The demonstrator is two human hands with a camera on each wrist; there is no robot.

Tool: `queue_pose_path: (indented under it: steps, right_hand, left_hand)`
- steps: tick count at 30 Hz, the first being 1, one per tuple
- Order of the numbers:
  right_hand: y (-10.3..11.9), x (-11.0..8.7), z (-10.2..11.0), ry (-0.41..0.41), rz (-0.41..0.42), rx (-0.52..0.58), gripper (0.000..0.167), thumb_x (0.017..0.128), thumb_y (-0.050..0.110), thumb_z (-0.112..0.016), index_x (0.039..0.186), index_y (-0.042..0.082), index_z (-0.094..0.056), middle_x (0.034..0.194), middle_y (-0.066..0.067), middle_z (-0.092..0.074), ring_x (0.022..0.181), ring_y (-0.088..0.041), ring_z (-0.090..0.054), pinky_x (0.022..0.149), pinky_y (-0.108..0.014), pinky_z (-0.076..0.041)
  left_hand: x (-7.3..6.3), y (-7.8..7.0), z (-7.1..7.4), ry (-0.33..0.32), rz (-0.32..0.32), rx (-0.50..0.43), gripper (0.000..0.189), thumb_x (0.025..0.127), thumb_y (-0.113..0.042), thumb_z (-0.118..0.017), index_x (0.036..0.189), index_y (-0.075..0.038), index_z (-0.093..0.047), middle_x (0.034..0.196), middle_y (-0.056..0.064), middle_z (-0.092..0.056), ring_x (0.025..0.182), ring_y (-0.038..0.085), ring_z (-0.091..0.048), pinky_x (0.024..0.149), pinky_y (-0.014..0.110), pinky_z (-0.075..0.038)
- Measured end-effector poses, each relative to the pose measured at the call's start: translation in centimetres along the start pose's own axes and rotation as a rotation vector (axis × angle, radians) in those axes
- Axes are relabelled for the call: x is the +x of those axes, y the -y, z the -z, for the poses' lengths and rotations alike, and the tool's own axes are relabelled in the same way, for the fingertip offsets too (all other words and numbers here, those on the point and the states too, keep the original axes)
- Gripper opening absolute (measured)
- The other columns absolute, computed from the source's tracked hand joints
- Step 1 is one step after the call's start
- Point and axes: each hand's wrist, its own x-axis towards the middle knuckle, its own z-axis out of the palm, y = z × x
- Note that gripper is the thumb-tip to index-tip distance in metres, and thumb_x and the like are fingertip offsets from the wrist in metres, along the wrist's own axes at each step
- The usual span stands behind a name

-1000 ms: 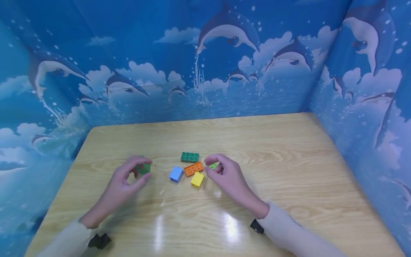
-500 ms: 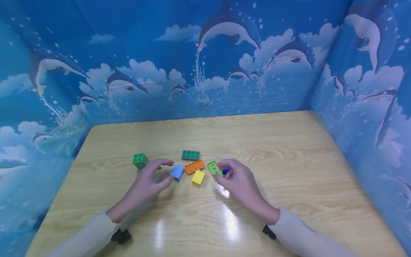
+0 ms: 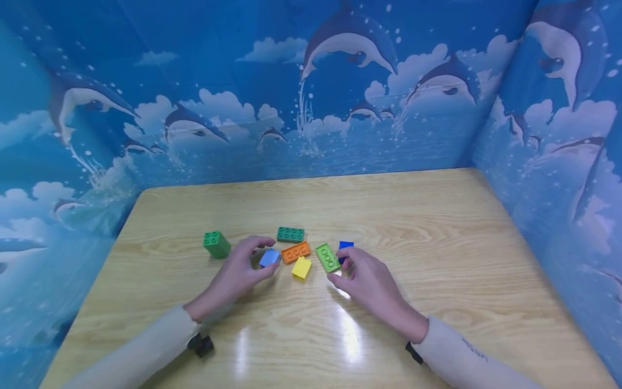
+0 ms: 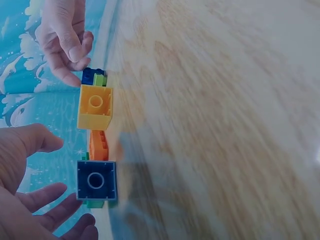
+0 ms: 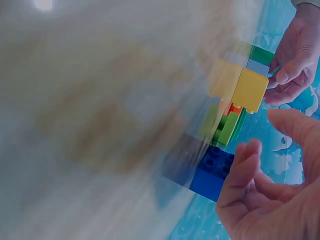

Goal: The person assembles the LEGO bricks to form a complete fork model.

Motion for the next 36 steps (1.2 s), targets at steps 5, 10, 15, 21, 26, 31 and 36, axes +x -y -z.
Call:
queue_pose_path:
  steps: [5,10,15,21,26,31,36]
  right_hand:
    - [0.1,0.2,0.1,0.021,0.053,-0.079,0.055,0.091,0.029,-0.090,0.136,0.005,-0.068,0.088,0.010,-0.069,0.073,-0.004,-0.060,0.065,-0.028,-0.054]
    - [0.5,0.8,0.0,0.045,0.048,-0.128,0.052,0.092,0.027,-0.089,0.134,0.005,-0.068,0.084,0.009,-0.073,0.067,-0.003,-0.060,0.060,-0.029,-0.051]
    - [0.8,1.7,-0.1,0.085,0.019,-0.178,0.045,0.092,0.028,-0.089,0.126,0.004,-0.071,0.083,0.003,-0.078,0.071,-0.010,-0.071,0.060,-0.031,-0.054]
    - [0.4,2.4,-0.4,0.107,0.018,-0.273,0.043,0.092,0.034,-0.089,0.116,0.002,-0.075,0.071,0.004,-0.069,0.059,-0.009,-0.061,0.051,-0.028,-0.047]
    - [0.2,2.6,-0.7,0.110,0.019,-0.310,0.049,0.092,0.039,-0.087,0.117,-0.001,-0.074,0.057,0.007,-0.051,0.049,-0.009,-0.043,0.047,-0.026,-0.032]
    - [0.2,3.0,-1.1,0.097,0.026,-0.313,0.053,0.094,0.044,-0.085,0.117,-0.002,-0.073,0.056,0.005,-0.047,0.049,-0.008,-0.038,0.047,-0.026,-0.028]
    - [0.3,3.2,-1.1,0.091,0.015,-0.318,0.044,0.096,0.036,-0.084,0.114,-0.003,-0.075,0.055,0.004,-0.048,0.047,-0.008,-0.038,0.045,-0.024,-0.028]
  left_hand:
    - [0.8,0.1,-0.7,0.029,0.015,-0.013,0.046,0.092,-0.019,-0.088,0.134,-0.012,-0.071,0.132,0.004,-0.068,0.121,0.026,-0.059,0.102,0.049,-0.054]
    - [1.2,0.2,-1.3,0.024,-0.003,0.030,0.042,0.091,-0.016,-0.087,0.130,-0.009,-0.072,0.125,0.004,-0.070,0.115,0.026,-0.060,0.100,0.048,-0.055]
    - [1.7,0.2,-1.8,0.015,-0.006,0.074,0.042,0.088,-0.017,-0.089,0.127,-0.009,-0.074,0.122,0.005,-0.072,0.111,0.025,-0.060,0.096,0.047,-0.053]
    - [2.1,0.0,-2.3,0.027,0.011,0.118,0.043,0.086,-0.020,-0.092,0.124,-0.009,-0.076,0.121,0.006,-0.072,0.110,0.025,-0.059,0.095,0.046,-0.052]
    - [2.5,-0.1,-2.6,0.018,0.006,0.146,0.042,0.084,-0.021,-0.095,0.120,-0.009,-0.077,0.116,0.005,-0.072,0.108,0.025,-0.059,0.094,0.045,-0.051]
    - [2.7,0.0,-2.7,0.008,0.025,0.151,0.040,0.083,-0.019,-0.095,0.118,-0.009,-0.078,0.114,0.005,-0.072,0.106,0.025,-0.059,0.094,0.045,-0.051]
    - [2.8,0.1,-2.6,0.017,0.051,0.090,0.039,0.084,-0.018,-0.094,0.119,-0.009,-0.078,0.116,0.005,-0.073,0.108,0.026,-0.060,0.096,0.048,-0.052]
